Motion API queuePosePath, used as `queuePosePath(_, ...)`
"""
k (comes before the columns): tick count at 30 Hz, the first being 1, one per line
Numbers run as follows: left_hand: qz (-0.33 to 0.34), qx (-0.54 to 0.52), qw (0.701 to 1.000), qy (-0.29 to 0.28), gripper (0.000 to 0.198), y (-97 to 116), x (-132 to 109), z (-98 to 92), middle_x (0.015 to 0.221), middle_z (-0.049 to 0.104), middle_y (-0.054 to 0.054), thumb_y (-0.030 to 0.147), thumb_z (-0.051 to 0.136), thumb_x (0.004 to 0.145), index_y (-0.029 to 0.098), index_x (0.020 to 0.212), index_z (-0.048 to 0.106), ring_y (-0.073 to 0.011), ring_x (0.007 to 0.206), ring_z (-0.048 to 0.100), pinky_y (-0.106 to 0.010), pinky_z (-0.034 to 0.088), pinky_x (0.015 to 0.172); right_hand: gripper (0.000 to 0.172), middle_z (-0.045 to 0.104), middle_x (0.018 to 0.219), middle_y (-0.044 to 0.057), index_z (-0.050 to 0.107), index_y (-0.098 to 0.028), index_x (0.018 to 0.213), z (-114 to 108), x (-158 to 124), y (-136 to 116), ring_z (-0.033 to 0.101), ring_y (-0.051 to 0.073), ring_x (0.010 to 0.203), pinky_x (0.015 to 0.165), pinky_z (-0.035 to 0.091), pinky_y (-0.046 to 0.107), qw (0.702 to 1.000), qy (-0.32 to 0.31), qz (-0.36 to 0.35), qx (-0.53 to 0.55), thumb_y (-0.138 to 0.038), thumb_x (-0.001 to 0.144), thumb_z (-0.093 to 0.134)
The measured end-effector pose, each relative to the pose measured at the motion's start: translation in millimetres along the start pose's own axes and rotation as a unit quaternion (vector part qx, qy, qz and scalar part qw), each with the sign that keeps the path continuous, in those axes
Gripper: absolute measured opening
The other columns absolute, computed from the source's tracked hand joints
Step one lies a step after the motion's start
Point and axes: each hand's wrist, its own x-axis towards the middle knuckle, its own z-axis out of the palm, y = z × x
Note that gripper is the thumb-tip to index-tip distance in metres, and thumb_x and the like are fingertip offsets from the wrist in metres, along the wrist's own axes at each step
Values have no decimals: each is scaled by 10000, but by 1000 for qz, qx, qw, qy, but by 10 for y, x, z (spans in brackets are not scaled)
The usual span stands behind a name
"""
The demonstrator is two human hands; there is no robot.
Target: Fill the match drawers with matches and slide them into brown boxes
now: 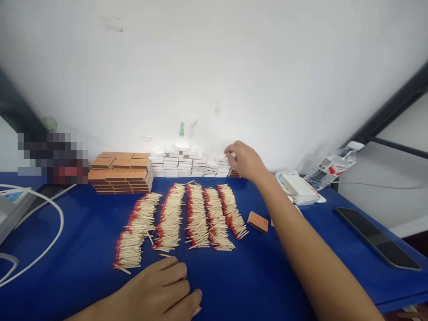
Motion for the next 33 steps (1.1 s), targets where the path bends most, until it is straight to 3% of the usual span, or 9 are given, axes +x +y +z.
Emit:
queuePosePath(5,1,3,1000,1,145,-7,31,-23,573,471,32,155,716,924,141,815,621,-143,587,432,-327,316,572,254,748,812,84,740,-196,847,-320,-85,24,656,231,732,683,446,347,995,-59,71,-24,-350,962,573)
queuePosePath(7,3,0,1000,0,127,-11,38,-22,573,474,28,149,718,916,137,822,633,-147,591,428,-330,317,576,330,733,715,70,714,-200,730,-396,-204,147,652,215,661,634,433,334,974,-172,142,-33,-406,960,598)
queuePosePath(9,4,-2,1000,1,115,-6,33,-11,574,475,24,149,717,911,135,825,643,-152,598,424,-333,315,578,370,727,673,70,694,-199,654,-398,-361,323,651,203,601,601,430,326,926,-304,219,-56,-403,953,618)
queuePosePath(11,4,-2,1000,4,104,6,20,5,580,477,19,155,705,921,136,834,651,-159,608,421,-338,314,582,328,741,701,87,714,-196,682,-333,-525,507,675,216,622,598,436,325,892,-352,261,-111,-382,942,640)
queuePosePath(14,-3,-3,1000,6,103,26,3,25,586,478,13,156,685,935,138,838,656,-169,624,423,-344,315,591,321,757,792,134,732,-192,751,-191,-716,698,714,276,755,629,447,344,892,-314,269,-184,-437,942,651)
queuePosePath(18,-11,-6,1000,14,120,20,20,19,578,471,13,146,677,940,136,823,653,-166,623,402,-342,296,588,328,752,788,145,694,-194,685,-84,-798,742,716,294,775,622,444,347,895,-306,266,-185,-437,906,695)
queuePosePath(22,-7,-7,1000,10,129,2,38,2,572,457,17,136,666,948,132,820,652,-165,616,385,-339,283,584,252,755,788,107,672,-206,707,-84,-774,626,703,259,768,638,441,333,917,-290,224,-156,-361,906,665)
queuePosePath(28,-11,-9,1000,7,118,22,5,19,581,467,13,152,692,929,138,818,652,-170,622,394,-345,290,586,307,740,731,58,621,-228,677,-63,-711,312,649,208,666,628,432,329,965,-228,123,-33,-406,926,602)
queuePosePath(33,-16,-12,1000,17,108,9,19,29,573,468,16,150,703,913,142,818,652,-165,616,405,-335,283,585,303,740,732,60,622,-229,713,6,-690,186,657,225,667,616,433,340,969,-209,133,-10,-423,943,579)
